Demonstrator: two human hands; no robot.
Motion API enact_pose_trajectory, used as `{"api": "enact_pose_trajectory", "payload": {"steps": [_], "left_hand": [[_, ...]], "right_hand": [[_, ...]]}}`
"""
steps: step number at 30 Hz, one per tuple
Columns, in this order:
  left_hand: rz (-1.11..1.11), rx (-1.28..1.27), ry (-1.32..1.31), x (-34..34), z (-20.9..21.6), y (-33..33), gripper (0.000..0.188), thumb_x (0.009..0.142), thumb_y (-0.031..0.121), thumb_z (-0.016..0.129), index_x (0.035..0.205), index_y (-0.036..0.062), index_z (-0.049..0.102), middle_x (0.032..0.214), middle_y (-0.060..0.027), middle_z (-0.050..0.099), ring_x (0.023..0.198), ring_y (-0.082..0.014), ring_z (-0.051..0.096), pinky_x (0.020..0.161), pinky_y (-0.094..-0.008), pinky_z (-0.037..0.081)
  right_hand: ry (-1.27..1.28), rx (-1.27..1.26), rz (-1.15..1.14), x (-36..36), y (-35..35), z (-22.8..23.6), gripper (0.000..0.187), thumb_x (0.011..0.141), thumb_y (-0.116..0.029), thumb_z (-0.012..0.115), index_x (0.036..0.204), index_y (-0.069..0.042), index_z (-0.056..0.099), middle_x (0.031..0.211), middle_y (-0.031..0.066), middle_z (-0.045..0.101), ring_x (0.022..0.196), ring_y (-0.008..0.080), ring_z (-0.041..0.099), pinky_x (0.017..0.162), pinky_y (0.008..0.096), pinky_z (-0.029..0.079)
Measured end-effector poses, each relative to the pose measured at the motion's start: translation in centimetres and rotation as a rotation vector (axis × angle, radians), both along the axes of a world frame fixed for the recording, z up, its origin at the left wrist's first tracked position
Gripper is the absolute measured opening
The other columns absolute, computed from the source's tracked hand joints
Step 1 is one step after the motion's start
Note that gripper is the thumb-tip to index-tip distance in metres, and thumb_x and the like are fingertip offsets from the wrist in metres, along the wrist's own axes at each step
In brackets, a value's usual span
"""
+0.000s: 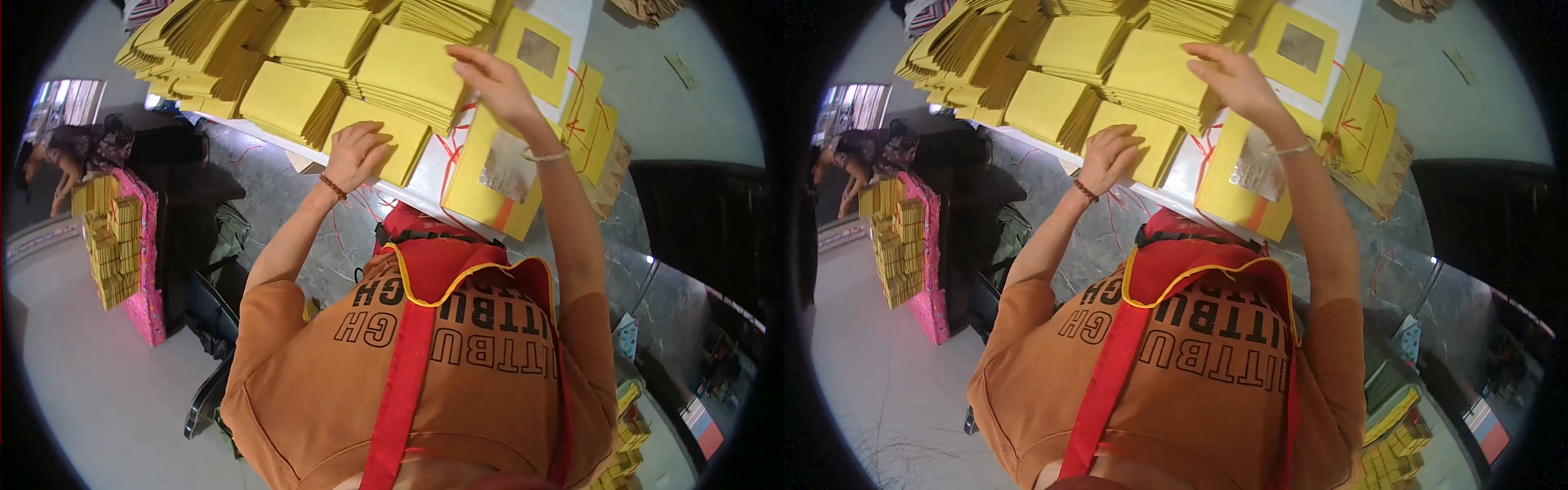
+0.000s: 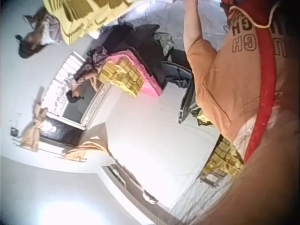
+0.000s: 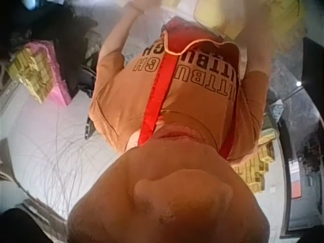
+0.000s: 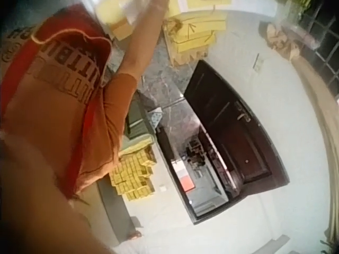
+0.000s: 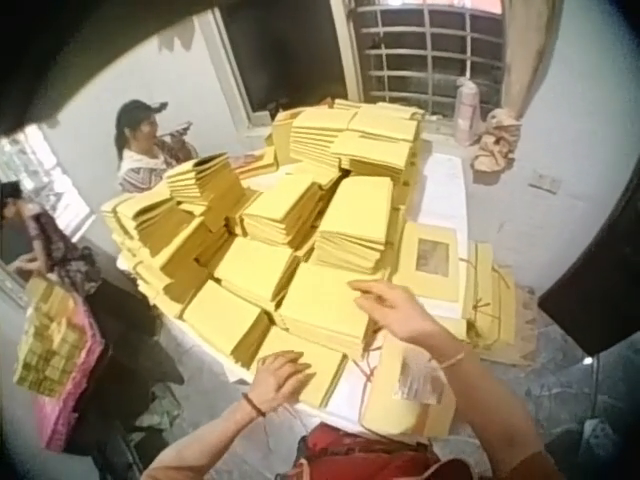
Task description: The recorder is counting and stacking yellow paper sheets with a reflective square on them.
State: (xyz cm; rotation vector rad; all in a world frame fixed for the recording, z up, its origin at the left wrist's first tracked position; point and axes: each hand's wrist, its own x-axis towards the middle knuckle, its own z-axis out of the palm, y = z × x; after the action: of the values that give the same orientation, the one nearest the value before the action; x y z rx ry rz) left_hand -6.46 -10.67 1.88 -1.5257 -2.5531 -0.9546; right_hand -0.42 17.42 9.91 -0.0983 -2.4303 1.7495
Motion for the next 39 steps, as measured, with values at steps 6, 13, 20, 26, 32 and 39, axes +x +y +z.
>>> {"api": "enact_pose_trajectory", "payload": {"steps": [6,13,20,26,32,39], "left_hand": [[-0.006,0.122,-0.058,-0.3,1.5,2.5,0.019,0.083,0.015,0.059,0.100,0.0105,0.064,0.110,-0.0093,0.060,0.106,-0.0262,0.051,0.090,-0.0389,0.034],[0.214,0.170,0.121,-0.7,3.6,7.9,0.038,0.085,0.030,0.058,0.119,0.0121,0.054,0.131,-0.0144,0.043,0.119,-0.0321,0.039,0.097,-0.0472,0.027],[-0.110,-0.091,0.415,-2.9,2.0,12.6,0.059,0.081,0.062,0.046,0.125,0.0222,0.051,0.134,-0.0124,0.042,0.127,-0.0370,0.030,0.100,-0.0591,0.016],[-0.138,-0.254,0.353,-3.1,-0.3,12.9,0.054,0.079,0.056,0.048,0.126,0.0291,0.049,0.134,-0.0109,0.041,0.128,-0.0368,0.030,0.099,-0.0630,0.017],[-0.162,-0.295,0.391,-3.4,-0.2,13.1,0.057,0.080,0.058,0.046,0.129,0.0290,0.045,0.135,-0.0118,0.040,0.128,-0.0375,0.028,0.100,-0.0614,0.017],[-0.176,-0.358,0.419,-3.2,1.2,12.9,0.056,0.083,0.058,0.046,0.129,0.0254,0.047,0.135,-0.0123,0.040,0.127,-0.0347,0.031,0.103,-0.0544,0.019]], "right_hand": [[0.085,-0.238,-0.413,10.5,6.4,-4.6,0.035,0.090,-0.021,0.056,0.120,-0.003,0.055,0.109,0.0048,0.061,0.100,0.0123,0.055,0.086,0.0236,0.043],[-0.261,-0.469,-0.913,19.6,2.4,-9.7,0.036,0.093,-0.028,0.052,0.123,-0.009,0.053,0.112,0.0001,0.057,0.099,0.0104,0.053,0.080,0.0251,0.042],[-0.297,-0.687,-0.890,20.0,-1.7,-10.2,0.042,0.095,-0.037,0.044,0.127,-0.011,0.049,0.115,0.0008,0.056,0.104,0.0123,0.051,0.085,0.0285,0.041],[-0.303,-0.715,-0.815,20.5,-1.3,-10.1,0.042,0.095,-0.034,0.044,0.128,-0.008,0.048,0.119,0.0033,0.054,0.106,0.0132,0.050,0.087,0.0278,0.040],[-0.178,-0.701,-0.876,19.7,-2.0,-11.0,0.045,0.094,-0.027,0.049,0.129,-0.001,0.044,0.121,0.0065,0.053,0.107,0.0136,0.049,0.089,0.0269,0.040],[-0.204,-0.678,-0.897,18.9,-2.6,-9.5,0.042,0.093,-0.024,0.049,0.128,0.000,0.044,0.119,0.0072,0.053,0.106,0.0144,0.050,0.089,0.0266,0.040]]}}
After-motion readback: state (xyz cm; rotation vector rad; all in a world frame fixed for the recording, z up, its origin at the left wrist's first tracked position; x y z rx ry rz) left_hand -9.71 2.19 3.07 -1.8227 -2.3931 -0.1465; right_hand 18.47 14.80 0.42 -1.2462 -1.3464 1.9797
